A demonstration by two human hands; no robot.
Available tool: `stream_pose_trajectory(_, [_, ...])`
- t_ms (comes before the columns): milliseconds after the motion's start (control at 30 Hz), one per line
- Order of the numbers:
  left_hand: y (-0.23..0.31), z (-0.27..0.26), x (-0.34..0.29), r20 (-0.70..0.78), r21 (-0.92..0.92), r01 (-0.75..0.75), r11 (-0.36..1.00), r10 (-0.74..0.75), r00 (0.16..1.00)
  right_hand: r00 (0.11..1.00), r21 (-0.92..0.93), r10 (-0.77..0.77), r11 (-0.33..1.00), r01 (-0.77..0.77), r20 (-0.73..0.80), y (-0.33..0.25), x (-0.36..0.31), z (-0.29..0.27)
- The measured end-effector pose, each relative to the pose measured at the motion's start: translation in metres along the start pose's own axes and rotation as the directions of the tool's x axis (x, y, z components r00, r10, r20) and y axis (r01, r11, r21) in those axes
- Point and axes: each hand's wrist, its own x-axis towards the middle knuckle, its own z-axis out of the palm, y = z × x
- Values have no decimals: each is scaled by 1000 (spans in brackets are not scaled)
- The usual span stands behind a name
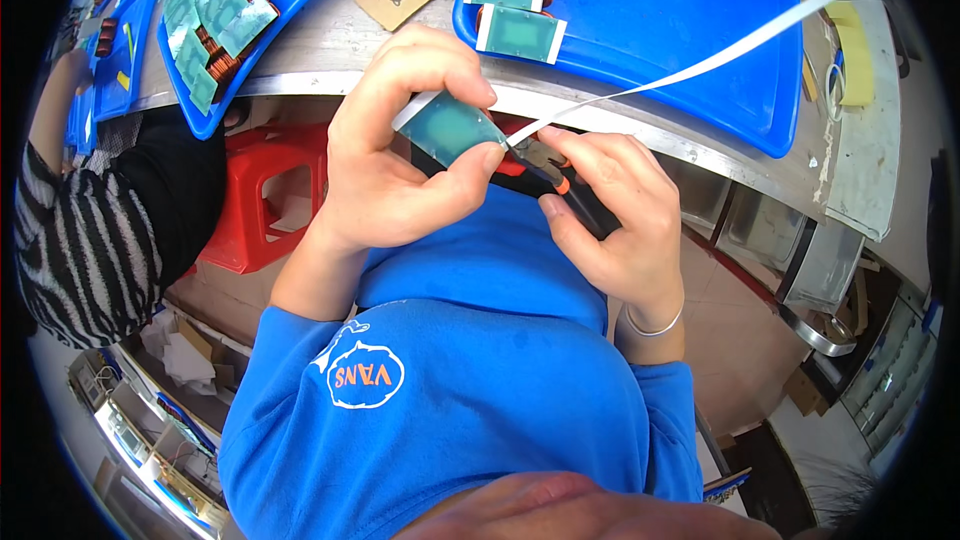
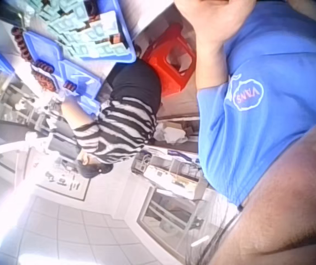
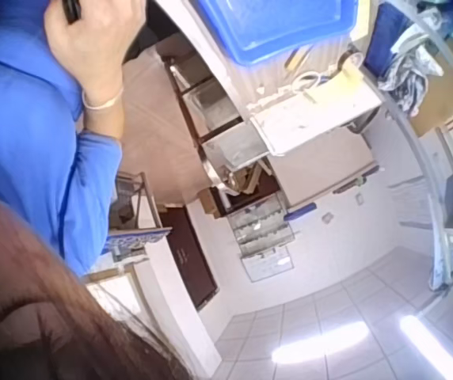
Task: Applying white insulating tape to copper wire coils using diagonal pliers on a workbench.
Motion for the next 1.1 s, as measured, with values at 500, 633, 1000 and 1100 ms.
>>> stream_pose_trajectory(500, [3,4,2,43,-67,-1,998,4,999,935,452,353,829,-330,35,-2,-11,-5])
stream_pose_trajectory(633, [4,13,4,121,-139,37,990,-20,992,949,621,314,748,-235,-19,-7,-4,4])
stream_pose_trajectory(1000, [7,-1,32,321,-38,-70,997,79,944,903,874,430,441,-203,-8,1,0,-8])
stream_pose_trajectory(1100, [-10,-31,71,183,143,-112,983,85,980,890,836,438,530,-143,-126,3,-1,-15])
